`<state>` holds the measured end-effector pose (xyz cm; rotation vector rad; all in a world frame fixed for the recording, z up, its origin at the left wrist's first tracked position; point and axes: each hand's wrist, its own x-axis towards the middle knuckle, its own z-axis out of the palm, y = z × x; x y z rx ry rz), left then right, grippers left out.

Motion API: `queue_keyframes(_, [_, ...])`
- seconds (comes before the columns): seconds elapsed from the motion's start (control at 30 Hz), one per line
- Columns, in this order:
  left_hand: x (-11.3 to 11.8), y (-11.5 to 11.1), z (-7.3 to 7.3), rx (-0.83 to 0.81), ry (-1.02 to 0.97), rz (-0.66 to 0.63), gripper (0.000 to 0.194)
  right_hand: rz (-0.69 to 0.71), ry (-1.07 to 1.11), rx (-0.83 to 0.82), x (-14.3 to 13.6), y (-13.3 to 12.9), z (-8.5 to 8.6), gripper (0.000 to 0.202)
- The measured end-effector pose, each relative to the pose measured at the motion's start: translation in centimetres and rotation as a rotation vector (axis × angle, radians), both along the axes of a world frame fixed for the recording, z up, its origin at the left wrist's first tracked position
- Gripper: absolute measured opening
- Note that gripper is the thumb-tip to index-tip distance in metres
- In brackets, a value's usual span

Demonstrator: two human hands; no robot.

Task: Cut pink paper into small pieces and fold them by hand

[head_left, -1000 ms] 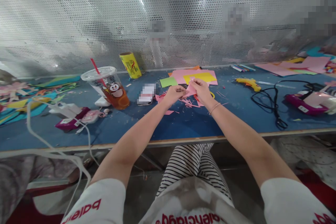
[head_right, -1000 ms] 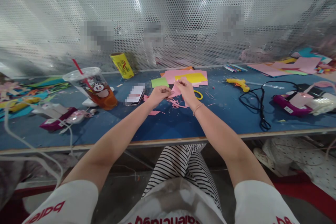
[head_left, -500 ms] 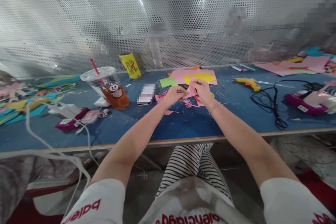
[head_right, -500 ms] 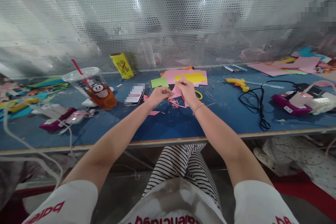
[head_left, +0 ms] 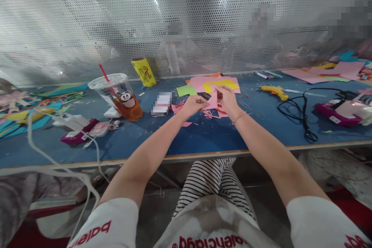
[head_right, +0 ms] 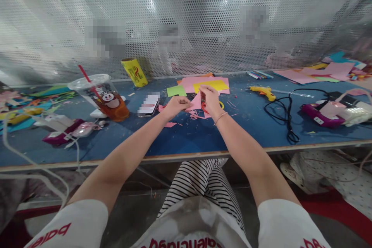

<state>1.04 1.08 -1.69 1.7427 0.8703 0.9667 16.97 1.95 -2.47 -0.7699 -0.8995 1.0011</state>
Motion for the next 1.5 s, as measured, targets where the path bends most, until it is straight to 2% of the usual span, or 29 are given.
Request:
queue_keyframes(0.13, [0.0,0.0,-0.1,-0.030,-0.037,0.033,0.026,-0.015,0.023,-0.044,1.0,0.3,0.2,0.021])
queue_keyframes(0.23, [-0.1,0.3,-0.2,-0.026,-0.045,0.050,0.027,0.086,-0.023,-0.054,0.7,0.5,-0.1,0.027])
queue_keyframes(0.33, [-0.1,0.5,-0.3,-0.008,-0.039,0.070,0.027,0.148,-0.153,0.043,-0.2,0.5,-0.6,0.029])
queue_keyframes(0.43, [0.0,0.3,-0.2,0.014,-0.016,0.074,0.026,0.071,-0.293,0.119,-0.7,0.3,-0.9,0.033])
queue_keyframes(0.53, [0.0,0.1,0.0,0.068,0.010,0.071,0.025,0.021,-0.376,0.115,-0.7,0.1,-1.0,0.035])
queue_keyframes(0.73, [-0.2,0.5,-0.4,0.136,0.031,0.111,0.032,0.056,-0.480,0.099,-1.0,-0.4,-0.8,0.034])
queue_keyframes(0.93, [-0.3,1.0,-0.9,0.068,-0.015,0.115,0.031,0.083,-0.456,0.099,-1.2,-0.3,-1.0,0.029])
queue_keyframes(1.1, [-0.3,0.8,-0.7,0.037,-0.026,0.102,0.032,0.101,-0.453,0.100,-1.2,-0.5,-0.9,0.026])
queue_keyframes(1.33, [-0.3,0.5,-0.3,0.023,-0.025,0.093,0.028,0.014,-0.446,0.137,-0.7,-0.4,-0.5,0.032])
queue_keyframes(1.5, [-0.1,0.4,-0.2,-0.112,-0.094,0.074,0.027,0.027,-0.397,0.126,-0.3,-0.4,-0.2,0.033])
